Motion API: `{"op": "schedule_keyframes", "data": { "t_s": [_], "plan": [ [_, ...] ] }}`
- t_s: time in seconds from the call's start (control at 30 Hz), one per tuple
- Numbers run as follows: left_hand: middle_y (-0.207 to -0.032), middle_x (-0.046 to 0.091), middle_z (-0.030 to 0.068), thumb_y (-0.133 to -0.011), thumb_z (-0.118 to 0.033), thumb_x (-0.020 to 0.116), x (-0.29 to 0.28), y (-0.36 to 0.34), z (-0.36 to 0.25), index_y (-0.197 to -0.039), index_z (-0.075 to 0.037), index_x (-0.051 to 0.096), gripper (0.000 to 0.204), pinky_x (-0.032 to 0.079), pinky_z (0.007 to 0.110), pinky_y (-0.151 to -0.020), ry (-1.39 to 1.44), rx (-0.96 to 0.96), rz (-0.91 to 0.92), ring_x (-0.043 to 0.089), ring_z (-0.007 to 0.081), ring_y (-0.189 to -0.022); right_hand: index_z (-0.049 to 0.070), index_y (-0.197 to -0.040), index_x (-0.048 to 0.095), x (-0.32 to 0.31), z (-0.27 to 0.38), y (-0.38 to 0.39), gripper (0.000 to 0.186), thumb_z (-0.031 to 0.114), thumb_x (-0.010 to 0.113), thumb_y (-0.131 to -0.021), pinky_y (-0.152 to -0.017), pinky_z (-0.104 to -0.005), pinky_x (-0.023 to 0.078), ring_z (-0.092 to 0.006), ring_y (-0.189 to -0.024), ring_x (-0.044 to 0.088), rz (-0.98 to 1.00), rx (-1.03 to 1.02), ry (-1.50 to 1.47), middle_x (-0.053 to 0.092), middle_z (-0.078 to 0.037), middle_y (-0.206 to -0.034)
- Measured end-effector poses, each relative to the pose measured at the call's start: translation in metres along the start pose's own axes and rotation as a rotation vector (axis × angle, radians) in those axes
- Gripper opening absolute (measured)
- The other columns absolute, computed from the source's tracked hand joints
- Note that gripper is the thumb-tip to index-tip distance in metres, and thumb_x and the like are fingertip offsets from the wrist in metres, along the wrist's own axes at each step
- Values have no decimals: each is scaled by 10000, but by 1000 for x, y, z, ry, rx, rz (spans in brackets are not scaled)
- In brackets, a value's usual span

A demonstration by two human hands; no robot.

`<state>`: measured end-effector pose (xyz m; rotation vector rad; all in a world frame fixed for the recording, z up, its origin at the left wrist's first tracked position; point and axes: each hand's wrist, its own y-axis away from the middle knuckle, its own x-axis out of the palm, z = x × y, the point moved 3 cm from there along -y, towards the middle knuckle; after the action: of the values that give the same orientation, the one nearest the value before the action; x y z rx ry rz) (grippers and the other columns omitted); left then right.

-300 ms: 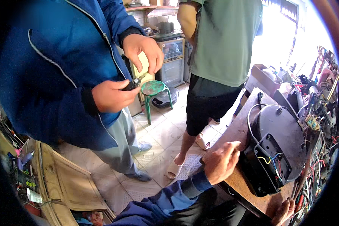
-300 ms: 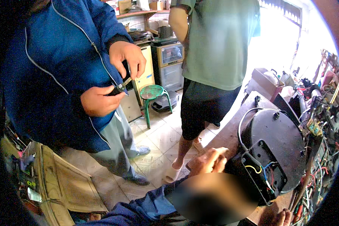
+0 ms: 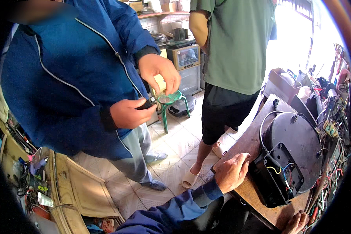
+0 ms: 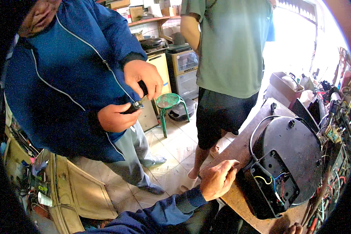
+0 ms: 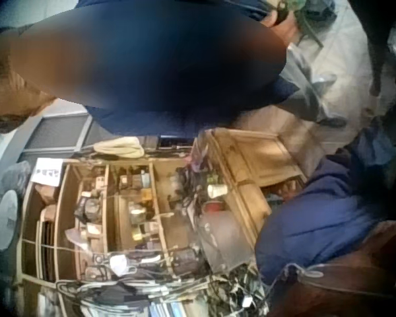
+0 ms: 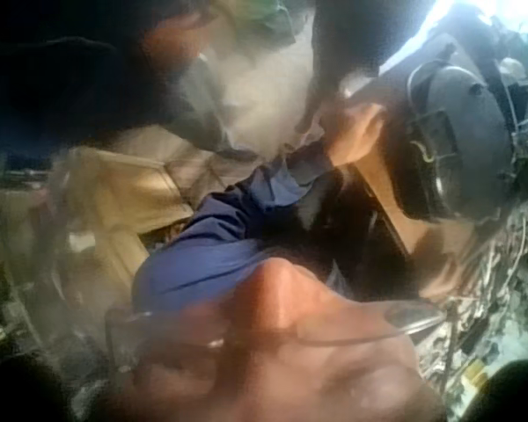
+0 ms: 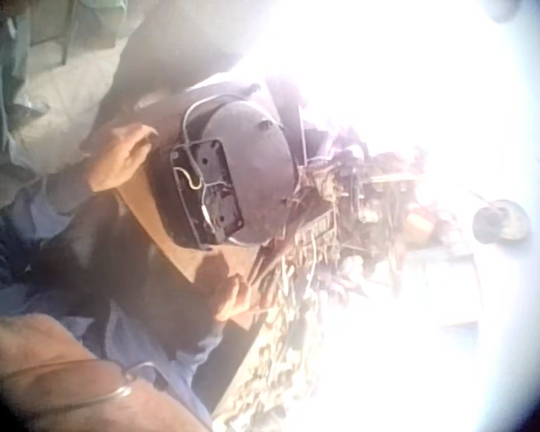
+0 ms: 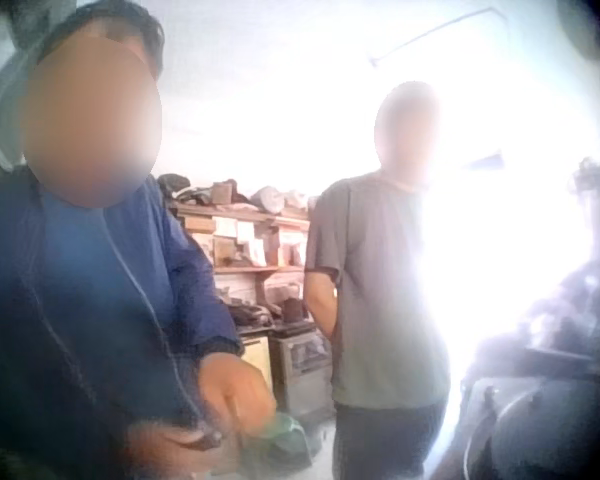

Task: The person retrieves a small component from a drawer and uses it to connect wires inside a black electronic device. They use pliers to strip or cut wires and a multimeter to test the connections. The task involves manipulating small wires and components within the device's casing.

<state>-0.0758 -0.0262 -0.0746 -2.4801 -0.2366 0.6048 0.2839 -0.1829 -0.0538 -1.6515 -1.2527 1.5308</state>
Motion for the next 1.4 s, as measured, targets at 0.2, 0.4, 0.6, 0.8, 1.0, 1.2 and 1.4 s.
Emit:
{"op": "schedule_keyframes", "data": {
  "t_s": [0.2, 0.4, 0.6, 0.8, 1.0, 1.2, 1.4],
  "plan": [
    [-1067, 709, 217, -982, -118, 615, 1, -3, -4, -1195, -22, 612, 234, 565, 448, -805, -70, 24, -43, 703, 400, -969, -19, -1036, 648, -2, -20, 37, 177, 149, 600, -1012, -564, -245, 422, -86, -642, 514, 72, 686, -611, 591, -15, -770],
    [-916, 692, 206, -960, -103, 630, 8, -2, -6, -1149, -20, 618, 207, 545, 455, -738, -152, 124, -137, 695, 384, -854, 43, -977, 677, -5, -26, 42, 162, 202, 646, -986, -700, -455, 538, -308, -808, 671, 117, 384, -518, 689, -132, -984],
    [-934, 710, 204, -957, -114, 644, 6, 2, -6, -1140, -17, 641, 207, 551, 447, -752, -231, 67, -93, 702, 386, -856, 9, -1138, 694, -16, -25, 52, 218, 101, 618, -956, -721, -420, 546, -318, -870, 671, 213, 513, -647, 686, -177, -1090],
    [-964, 714, 200, -941, -109, 641, 31, -3, 6, -1142, -29, 658, 217, 565, 435, -758, -287, -35, -47, 712, 348, -847, -48, -1114, 685, -12, -29, 66, 202, 109, 633, -997, -633, -287, 537, -169, -763, 663, 168, 1217, -1097, 716, -146, -1038],
    [-880, 752, 200, -917, -73, 662, 9, 3, -2, -1125, -23, 678, 215, 575, 398, -717, -282, 37, -137, 761, 324, -809, -14, -1081, 663, -6, -15, 68, 96, 44, 647, -1006, -628, -218, 445, -69, -729, 551, 129, 1221, -1212, 653, -11, -874],
    [-849, 729, 172, -937, -63, 654, 24, 1, 9, -1135, -4, 665, 206, 553, 391, -709, -391, -114, -46, 715, 272, -751, -27, -1008, 682, -2, -18, 80, 91, 17, 714, -936, -534, -236, 462, -58, -586, 554, 134, 1208, -1173, 619, -3, -782],
    [-925, 669, 4, -1007, -37, 605, 1, -2, 12, -1146, 10, 657, 156, 472, 221, -623, 245, -243, -26, 546, 44, -695, -23, -1111, 645, -12, -3, 50, 164, -3, 680, -953, -515, -220, 456, -76, -571, 572, 31, 1304, -1303, 672, -43, -854]
  ]
}}
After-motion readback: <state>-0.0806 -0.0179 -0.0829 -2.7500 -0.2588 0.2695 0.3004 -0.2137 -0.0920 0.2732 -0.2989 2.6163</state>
